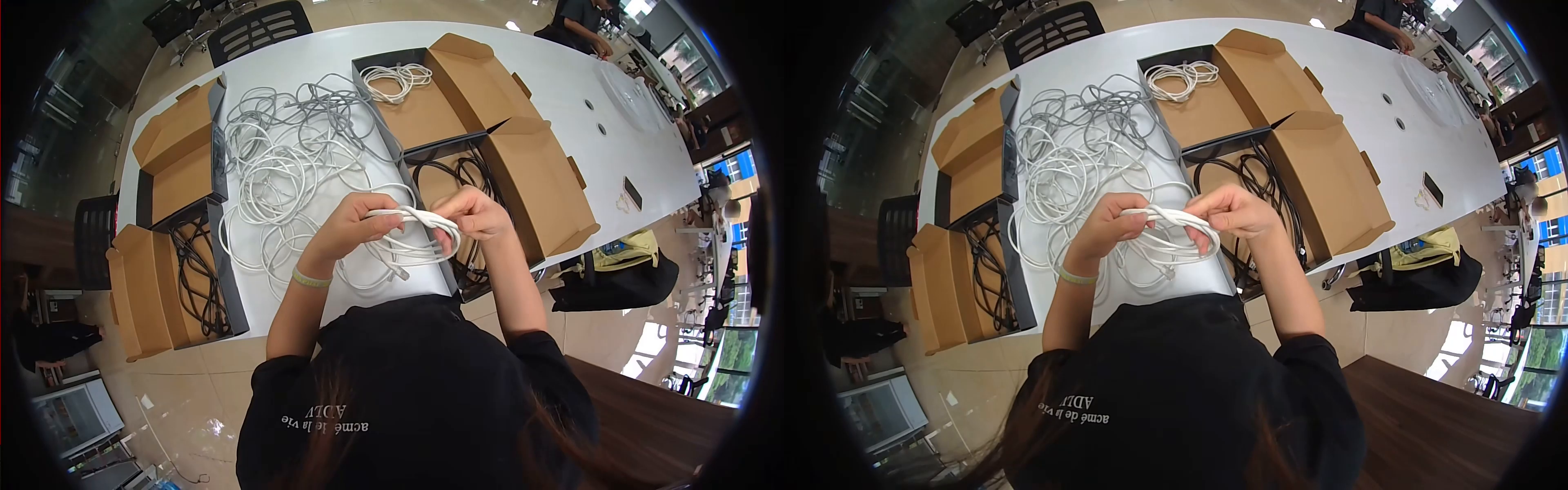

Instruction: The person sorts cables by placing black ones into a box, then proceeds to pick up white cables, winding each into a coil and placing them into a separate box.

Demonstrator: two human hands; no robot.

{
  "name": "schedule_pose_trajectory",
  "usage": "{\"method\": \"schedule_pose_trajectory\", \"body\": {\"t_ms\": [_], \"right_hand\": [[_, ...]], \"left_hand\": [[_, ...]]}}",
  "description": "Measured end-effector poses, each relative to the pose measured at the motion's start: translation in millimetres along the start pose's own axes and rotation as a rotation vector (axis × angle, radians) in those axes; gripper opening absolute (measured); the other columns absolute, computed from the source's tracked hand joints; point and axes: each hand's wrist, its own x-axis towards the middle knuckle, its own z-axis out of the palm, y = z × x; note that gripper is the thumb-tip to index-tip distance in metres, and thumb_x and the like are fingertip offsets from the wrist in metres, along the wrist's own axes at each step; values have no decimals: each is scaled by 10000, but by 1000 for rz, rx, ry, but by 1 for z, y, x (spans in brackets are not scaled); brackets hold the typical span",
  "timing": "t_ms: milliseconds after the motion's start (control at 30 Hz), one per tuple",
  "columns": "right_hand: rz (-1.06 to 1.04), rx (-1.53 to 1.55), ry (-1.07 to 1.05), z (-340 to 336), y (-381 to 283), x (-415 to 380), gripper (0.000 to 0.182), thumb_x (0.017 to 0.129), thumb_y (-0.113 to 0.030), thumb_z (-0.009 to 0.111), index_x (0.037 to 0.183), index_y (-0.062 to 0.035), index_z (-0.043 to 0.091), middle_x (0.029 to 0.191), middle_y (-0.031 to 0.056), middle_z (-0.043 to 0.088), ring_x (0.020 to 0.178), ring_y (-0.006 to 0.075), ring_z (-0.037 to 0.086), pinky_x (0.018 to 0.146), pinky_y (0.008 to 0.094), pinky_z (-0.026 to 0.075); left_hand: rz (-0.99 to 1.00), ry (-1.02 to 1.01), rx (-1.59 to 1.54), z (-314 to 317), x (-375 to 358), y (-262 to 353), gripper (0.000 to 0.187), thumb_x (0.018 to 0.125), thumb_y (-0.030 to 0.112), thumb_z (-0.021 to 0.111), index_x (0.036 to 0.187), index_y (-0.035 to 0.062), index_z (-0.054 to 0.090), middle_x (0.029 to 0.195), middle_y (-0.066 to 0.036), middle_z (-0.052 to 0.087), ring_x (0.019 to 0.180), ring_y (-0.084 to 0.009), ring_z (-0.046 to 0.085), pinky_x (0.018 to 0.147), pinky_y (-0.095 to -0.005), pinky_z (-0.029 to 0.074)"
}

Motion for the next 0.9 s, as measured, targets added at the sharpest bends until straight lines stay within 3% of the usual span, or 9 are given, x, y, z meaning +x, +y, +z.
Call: {"method": "schedule_pose_trajectory", "body": {"t_ms": [67, 133, 200, 300, 433, 600, 700, 800, 900], "right_hand": [[15, 57, -72, -1, 8, 5, 418, 814, -221, 647, 1046, 118, 569, 830, 172, 616, 679, 227, 621, 620, 309, 505], [-76, 38, -22, 5, 12, 8, 435, 800, -240, 664, 1034, 116, 577, 801, 168, 619, 693, 220, 615, 637, 310, 500], [-6, -44, 107, 6, 5, 1, 380, 808, -200, 656, 1036, 96, 588, 801, 135, 629, 716, 192, 610, 660, 294, 491], [159, -309, 404, 9, 5, -3, 241, 851, -111, 594, 1026, 53, 613, 800, 56, 640, 736, 124, 595, 692, 248, 468], [179, -680, 492, 4, 16, -2, 282, 924, -199, 482, 946, 47, 619, 811, 83, 645, 762, 136, 604, 723, 242, 479], [144, -338, 645, 0, 30, -3, 342, 938, -236, 453, 1001, 70, 593, 861, 93, 642, 796, 139, 605, 741, 258, 491], [76, -375, 647, -1, 31, -2, 336, 893, -209, 549, 1100, 55, 572, 855, 58, 639, 754, 116, 597, 714, 228, 477], [193, -515, 698, -13, 29, -8, 313, 856, -149, 611, 1104, 39, 582, 844, 13, 634, 758, 47, 559, 681, 187, 442], [168, -683, 784, -35, 29, -8, 291, 824, -120, 639, 1070, 32, 605, 754, -4, 613, 647, 35, 520, 596, 186, 418]], "left_hand": [[31, -18, -8, 2, -2, -5, 217, 879, 210, 560, 851, 0, 610, 579, 76, 406, 496, 1, 314, 447, -166, 218], [35, 34, -217, 5, -2, -11, 259, 899, 237, 527, 814, -2, 580, 565, 80, 377, 480, -2, 288, 442, -169, 211], [37, 114, -194, 0, -2, -24, 271, 906, 243, 516, 804, -2, 569, 557, 82, 366, 472, -3, 279, 437, -171, 208], [13, 247, -143, -5, -2, -44, 291, 919, 259, 495, 794, 2, 554, 543, 82, 350, 459, -6, 264, 426, -176, 204], [-33, 427, -74, -2, 3, -62, 311, 928, 296, 486, 820, 14, 559, 524, 79, 335, 438, -12, 248, 410, -180, 201], [-65, 527, -278, 1, 13, -70, 336, 921, 333, 499, 866, 12, 580, 528, 62, 358, 451, -20, 286, 428, -184, 246], [-49, 561, -232, -8, 19, -75, 340, 935, 327, 467, 922, 7, 580, 547, 50, 384, 476, -31, 328, 449, -187, 298], [-44, 527, -254, -19, 24, -73, 325, 945, 298, 447, 994, 1, 571, 606, 22, 456, 520, -48, 411, 491, -194, 379], [-32, 513, -328, -25, 41, -75, 307, 945, 261, 448, 1065, -2, 551, 716, -23, 545, 605, -79, 520, 567, -214, 463]]}}
